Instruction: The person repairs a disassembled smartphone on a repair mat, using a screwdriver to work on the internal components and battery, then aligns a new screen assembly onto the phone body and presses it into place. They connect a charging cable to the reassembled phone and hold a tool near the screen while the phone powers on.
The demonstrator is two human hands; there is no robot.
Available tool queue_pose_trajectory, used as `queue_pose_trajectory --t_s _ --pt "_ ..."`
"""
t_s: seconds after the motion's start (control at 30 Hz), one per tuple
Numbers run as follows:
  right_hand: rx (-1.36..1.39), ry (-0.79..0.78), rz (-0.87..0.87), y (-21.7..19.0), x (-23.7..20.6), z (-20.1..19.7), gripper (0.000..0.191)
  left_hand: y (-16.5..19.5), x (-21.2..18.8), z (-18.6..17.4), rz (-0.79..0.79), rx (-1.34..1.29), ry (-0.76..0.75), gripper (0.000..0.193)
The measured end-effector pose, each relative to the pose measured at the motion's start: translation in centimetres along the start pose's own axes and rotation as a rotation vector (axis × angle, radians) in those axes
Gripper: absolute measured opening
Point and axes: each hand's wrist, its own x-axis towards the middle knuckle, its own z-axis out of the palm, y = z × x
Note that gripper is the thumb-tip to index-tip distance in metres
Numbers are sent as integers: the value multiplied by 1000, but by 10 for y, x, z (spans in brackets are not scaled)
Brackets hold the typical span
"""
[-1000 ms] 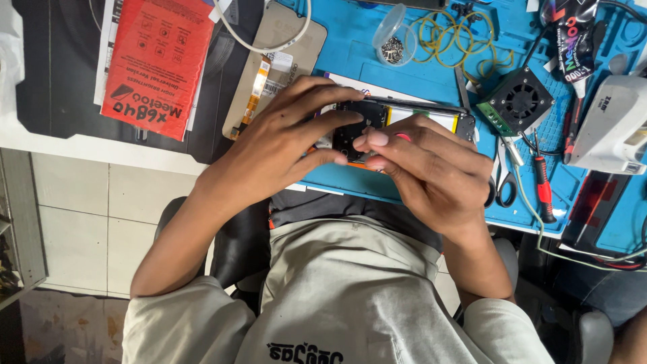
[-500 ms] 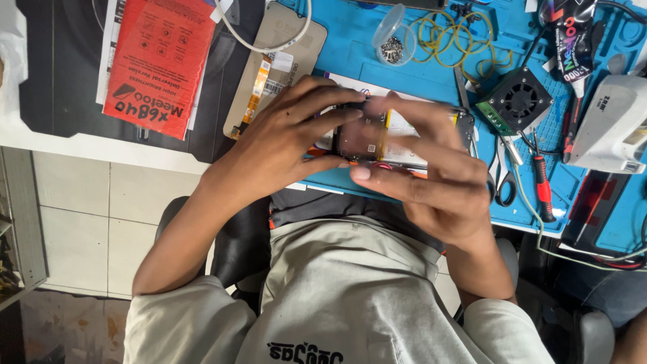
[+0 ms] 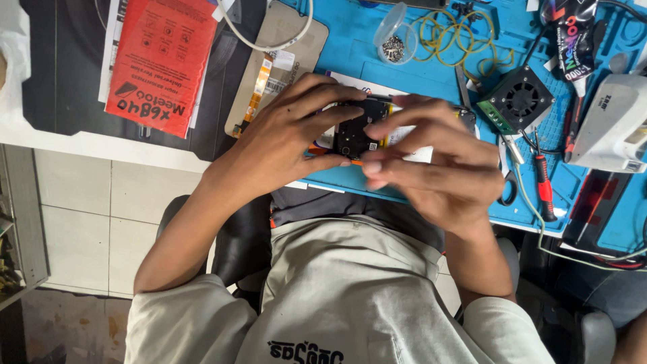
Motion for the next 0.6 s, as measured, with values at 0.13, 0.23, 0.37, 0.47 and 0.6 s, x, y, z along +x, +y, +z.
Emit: queue_pose_trajectory --t_s 0.13,0.23,0.37,0.47,0.6 --pt "-59 27 -35 1 1 0 30 0 1 0 7 10 10 55" --pt "-15 21 -12 2 -1 1 27 0 0 0 2 -10 1 56" --pt "-33 24 -17 6 -2 1 25 -1 2 1 11 5 3 59" --pt "-40 42 -6 6 -4 3 30 -1 0 0 4 -20 -3 59" --pt "13 2 12 7 -6 3 23 -2 0 1 -6 -6 -7 60"
